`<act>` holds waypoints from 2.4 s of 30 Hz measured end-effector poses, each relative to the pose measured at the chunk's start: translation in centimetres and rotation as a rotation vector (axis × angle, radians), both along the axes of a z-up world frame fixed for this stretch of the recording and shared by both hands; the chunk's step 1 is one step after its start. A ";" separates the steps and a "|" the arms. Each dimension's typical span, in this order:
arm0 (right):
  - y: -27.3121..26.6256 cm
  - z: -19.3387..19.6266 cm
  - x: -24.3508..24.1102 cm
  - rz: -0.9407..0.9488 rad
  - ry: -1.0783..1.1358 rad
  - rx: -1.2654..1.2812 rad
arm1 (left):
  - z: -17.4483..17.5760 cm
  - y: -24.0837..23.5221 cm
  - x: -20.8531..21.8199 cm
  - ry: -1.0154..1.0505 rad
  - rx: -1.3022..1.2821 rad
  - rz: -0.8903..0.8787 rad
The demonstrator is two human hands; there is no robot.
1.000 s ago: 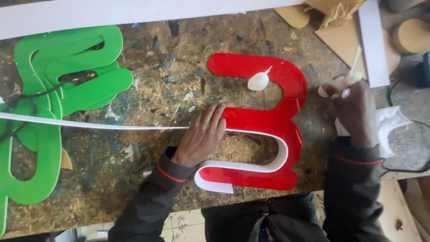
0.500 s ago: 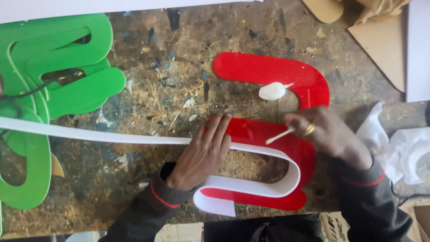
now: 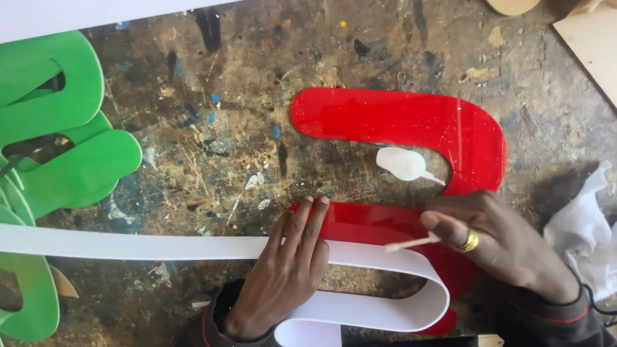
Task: Attaching a white plastic border to a red acrylic letter using glue and a cleaning cloth.
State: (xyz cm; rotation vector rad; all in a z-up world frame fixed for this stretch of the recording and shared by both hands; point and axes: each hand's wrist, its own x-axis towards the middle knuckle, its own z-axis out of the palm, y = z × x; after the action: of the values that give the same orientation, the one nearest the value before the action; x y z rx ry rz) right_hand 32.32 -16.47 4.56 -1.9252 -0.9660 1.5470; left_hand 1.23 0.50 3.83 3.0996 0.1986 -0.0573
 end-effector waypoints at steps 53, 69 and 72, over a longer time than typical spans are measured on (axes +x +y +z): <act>-8.9 0.4 -9.6 -0.200 -0.755 -0.108 | -4.4 -3.1 -0.6 -0.244 0.204 0.094; -9.4 2.8 -6.8 0.135 -0.813 -0.265 | -4.9 -5.5 0.3 -0.215 0.217 0.063; -7.7 3.3 -7.4 0.117 -0.809 0.174 | -4.4 -5.5 0.4 -0.222 0.255 0.062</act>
State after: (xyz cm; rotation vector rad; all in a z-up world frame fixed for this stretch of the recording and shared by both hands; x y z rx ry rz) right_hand 24.88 -24.17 7.82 -2.4261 -1.4871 0.6596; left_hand 1.66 -5.01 -0.62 3.3129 0.3158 0.3390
